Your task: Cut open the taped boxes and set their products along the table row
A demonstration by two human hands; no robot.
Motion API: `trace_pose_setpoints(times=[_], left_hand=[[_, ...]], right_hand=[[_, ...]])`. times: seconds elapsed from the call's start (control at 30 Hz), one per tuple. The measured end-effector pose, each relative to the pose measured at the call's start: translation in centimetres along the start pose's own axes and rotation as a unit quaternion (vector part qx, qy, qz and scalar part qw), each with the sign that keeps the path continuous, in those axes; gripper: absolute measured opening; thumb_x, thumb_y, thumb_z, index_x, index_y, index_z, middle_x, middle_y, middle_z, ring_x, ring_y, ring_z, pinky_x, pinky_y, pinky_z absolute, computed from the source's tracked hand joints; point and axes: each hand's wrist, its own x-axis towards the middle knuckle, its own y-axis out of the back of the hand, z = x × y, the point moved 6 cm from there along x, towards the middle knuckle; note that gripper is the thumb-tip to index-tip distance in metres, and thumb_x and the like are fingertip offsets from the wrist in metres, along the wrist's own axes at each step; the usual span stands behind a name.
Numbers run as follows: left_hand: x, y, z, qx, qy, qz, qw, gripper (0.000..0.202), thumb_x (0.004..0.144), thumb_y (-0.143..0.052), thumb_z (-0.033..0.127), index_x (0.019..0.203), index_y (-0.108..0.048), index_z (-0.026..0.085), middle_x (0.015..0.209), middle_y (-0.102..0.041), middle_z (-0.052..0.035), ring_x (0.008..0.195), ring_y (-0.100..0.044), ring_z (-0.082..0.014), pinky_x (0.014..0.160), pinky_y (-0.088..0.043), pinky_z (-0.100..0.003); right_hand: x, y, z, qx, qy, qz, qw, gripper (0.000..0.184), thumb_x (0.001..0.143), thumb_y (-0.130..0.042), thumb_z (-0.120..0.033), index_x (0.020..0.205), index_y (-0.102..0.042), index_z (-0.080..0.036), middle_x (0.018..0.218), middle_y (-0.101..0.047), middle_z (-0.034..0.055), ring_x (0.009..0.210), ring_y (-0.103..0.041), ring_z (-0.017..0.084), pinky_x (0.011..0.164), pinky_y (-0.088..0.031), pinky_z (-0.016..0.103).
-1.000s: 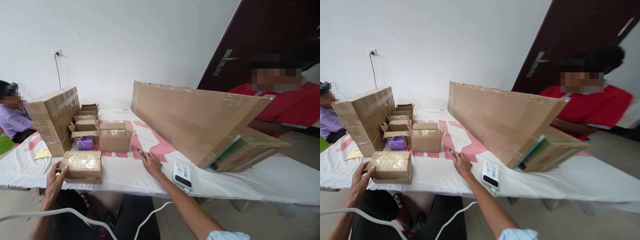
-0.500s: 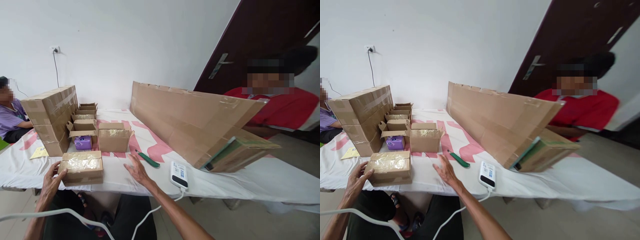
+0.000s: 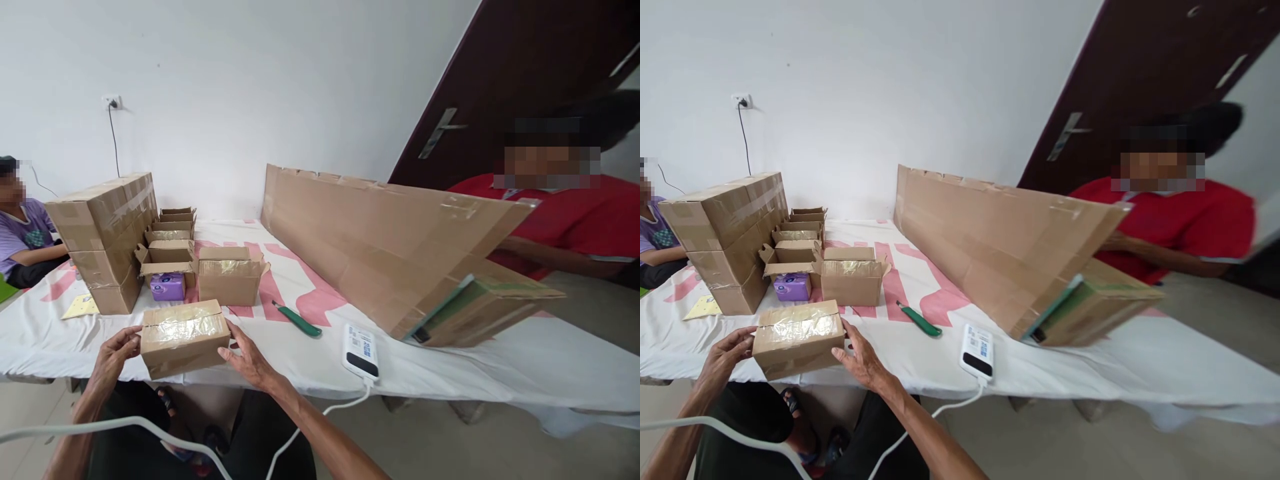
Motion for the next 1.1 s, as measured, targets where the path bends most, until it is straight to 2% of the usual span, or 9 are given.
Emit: trace_pose_setpoints(times=[0.17,0.4,0.53,0.63,0.77,0.93,1.0,1.1], left_hand=[[1.0,-0.6,0.4,-0.054,0.028,-0.026,0.998,0.066,0.055,-0.096,0.062,0.099,-0.078,0.017,0.076,-0.074,-0.0036,0.074,-0.069,-0.0216,0.074,-0.057,-0.034],[1.5,-1.1,1.1,-0.067,0.024,-0.049,0.996,0.062,0.055,-0.097,0.06,0.093,-0.075,0.017,0.065,-0.065,0.0026,0.064,-0.058,-0.0142,0.064,-0.047,-0.026],[1.4,-1.2,1.3,-0.04,0.024,-0.053,0.998,0.058,0.057,-0.096,0.057,0.094,-0.075,0.017,0.082,-0.074,-0.0035,0.076,-0.066,-0.0194,0.072,-0.051,-0.03],[1.3,-1.1,1.3,-0.02,0.036,-0.058,0.997,0.064,0.059,-0.094,0.058,0.105,-0.077,0.016,0.089,-0.076,-0.0059,0.082,-0.069,-0.0229,0.077,-0.053,-0.034],[1.5,-1.0,1.1,-0.002,0.037,-0.065,0.997,0.071,0.059,-0.092,0.06,0.113,-0.079,0.015,0.091,-0.076,-0.007,0.083,-0.07,-0.0241,0.078,-0.055,-0.036],[2.6,-1.0,1.0,0.018,0.013,-0.059,0.998,0.07,0.056,-0.093,0.064,0.105,-0.081,0.015,0.083,-0.076,-0.0067,0.076,-0.068,-0.0223,0.07,-0.053,-0.031],[3.0,-1.2,1.2,0.025,0.0,-0.068,0.997,0.068,0.057,-0.094,0.064,0.104,-0.081,0.016,0.088,-0.079,-0.0088,0.083,-0.072,-0.0257,0.072,-0.056,-0.032],[3.5,-1.2,1.6,0.037,-0.028,-0.072,0.996,0.067,0.057,-0.095,0.065,0.103,-0.082,0.018,0.105,-0.082,-0.0135,0.103,-0.075,-0.0346,0.083,-0.06,-0.038]], right_hand=[[-0.2,0.1,0.2,0.006,0.016,0.012,1.0,0.069,0.097,-0.063,-0.031,0.163,-0.041,-0.028,0.158,-0.057,0.0118,0.138,-0.058,0.03,0.115,-0.05,0.049],[-0.5,-0.4,0.8,-0.007,0.001,0.024,1.0,0.072,0.096,-0.063,-0.034,0.164,-0.039,-0.029,0.158,-0.056,0.0127,0.136,-0.059,0.031,0.104,-0.057,0.046],[-0.6,-0.4,0.6,-0.014,0.003,0.023,1.0,0.071,0.097,-0.062,-0.034,0.164,-0.039,-0.027,0.155,-0.057,0.0133,0.135,-0.06,0.031,0.104,-0.058,0.046],[-0.6,-0.4,0.3,-0.02,0.012,0.025,0.999,0.07,0.097,-0.061,-0.032,0.164,-0.04,-0.027,0.155,-0.057,0.0136,0.137,-0.059,0.03,0.103,-0.058,0.044],[-0.7,-0.5,0.4,-0.024,0.022,0.028,0.999,0.071,0.097,-0.062,-0.031,0.165,-0.038,-0.028,0.156,-0.057,0.0135,0.137,-0.059,0.03,0.103,-0.058,0.044],[0.0,-0.8,0.5,-0.045,0.034,0.039,0.998,0.073,0.096,-0.063,-0.029,0.164,-0.039,-0.028,0.154,-0.058,0.0135,0.137,-0.058,0.031,0.11,-0.054,0.048],[0.6,-0.9,0.7,-0.047,0.036,0.046,0.997,0.073,0.095,-0.064,-0.029,0.164,-0.039,-0.027,0.155,-0.057,0.0137,0.14,-0.056,0.031,0.114,-0.051,0.049],[1.4,-1.3,1.1,-0.045,0.034,0.058,0.997,0.077,0.094,-0.064,-0.028,0.166,-0.037,-0.027,0.157,-0.055,0.014,0.143,-0.054,0.032,0.117,-0.049,0.05]])
